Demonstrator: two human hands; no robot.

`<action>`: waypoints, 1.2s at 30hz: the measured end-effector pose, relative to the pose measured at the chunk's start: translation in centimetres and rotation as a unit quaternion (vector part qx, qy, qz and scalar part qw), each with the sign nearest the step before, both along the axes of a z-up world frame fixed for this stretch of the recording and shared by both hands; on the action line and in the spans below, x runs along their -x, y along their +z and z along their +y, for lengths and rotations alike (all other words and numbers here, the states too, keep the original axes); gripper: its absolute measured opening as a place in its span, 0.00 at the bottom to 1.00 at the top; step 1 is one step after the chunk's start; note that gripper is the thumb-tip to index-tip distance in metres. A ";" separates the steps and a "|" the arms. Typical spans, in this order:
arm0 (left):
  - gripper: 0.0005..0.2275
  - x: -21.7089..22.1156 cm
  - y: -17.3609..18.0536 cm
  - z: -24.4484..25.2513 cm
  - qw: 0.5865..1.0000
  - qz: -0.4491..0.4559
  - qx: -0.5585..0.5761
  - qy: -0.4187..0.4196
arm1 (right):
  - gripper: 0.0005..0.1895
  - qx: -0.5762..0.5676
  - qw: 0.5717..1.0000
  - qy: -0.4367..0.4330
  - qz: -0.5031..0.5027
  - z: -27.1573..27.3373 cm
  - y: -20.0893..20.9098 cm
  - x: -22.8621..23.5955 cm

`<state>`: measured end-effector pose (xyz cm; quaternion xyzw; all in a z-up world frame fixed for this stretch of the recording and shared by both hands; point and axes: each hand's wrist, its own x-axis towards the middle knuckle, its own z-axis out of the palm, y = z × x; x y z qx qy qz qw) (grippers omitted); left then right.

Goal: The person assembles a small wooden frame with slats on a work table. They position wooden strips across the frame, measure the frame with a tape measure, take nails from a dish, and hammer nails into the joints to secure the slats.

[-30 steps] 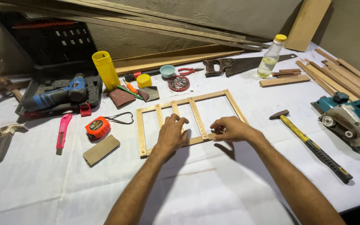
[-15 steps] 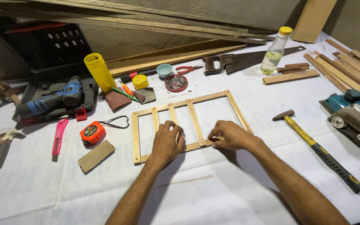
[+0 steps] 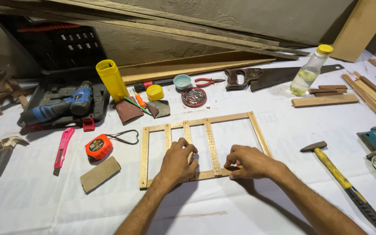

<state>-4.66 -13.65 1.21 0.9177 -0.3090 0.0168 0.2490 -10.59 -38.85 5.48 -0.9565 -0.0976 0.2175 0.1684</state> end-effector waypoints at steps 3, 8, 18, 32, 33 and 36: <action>0.14 -1.3 1.5 -1.3 0.998 0.022 -0.051 0.034 | 0.16 0.008 0.999 0.015 0.029 -0.1 0.4 -1.3; 0.18 -2.6 4.6 -3.9 0.986 0.069 -0.129 0.084 | 0.17 -0.045 0.997 0.057 0.034 -1.9 0.5 -2.1; 0.27 0.0 11.3 -14.7 0.956 0.042 -0.283 0.065 | 0.25 -0.217 0.972 -0.068 -0.056 -14.6 6.9 2.7; 0.24 13.4 18.0 -37.3 0.992 -0.024 -0.063 -0.109 | 0.24 -0.257 0.913 -0.264 -0.172 -36.6 15.0 23.4; 0.24 13.7 18.2 -38.6 0.991 -0.027 -0.051 -0.121 | 0.24 -0.262 0.904 -0.284 -0.182 -37.9 15.3 24.3; 0.23 14.2 18.9 -41.9 0.987 -0.046 -0.025 -0.151 | 0.24 -0.271 0.876 -0.343 -0.204 -43.2 14.0 26.4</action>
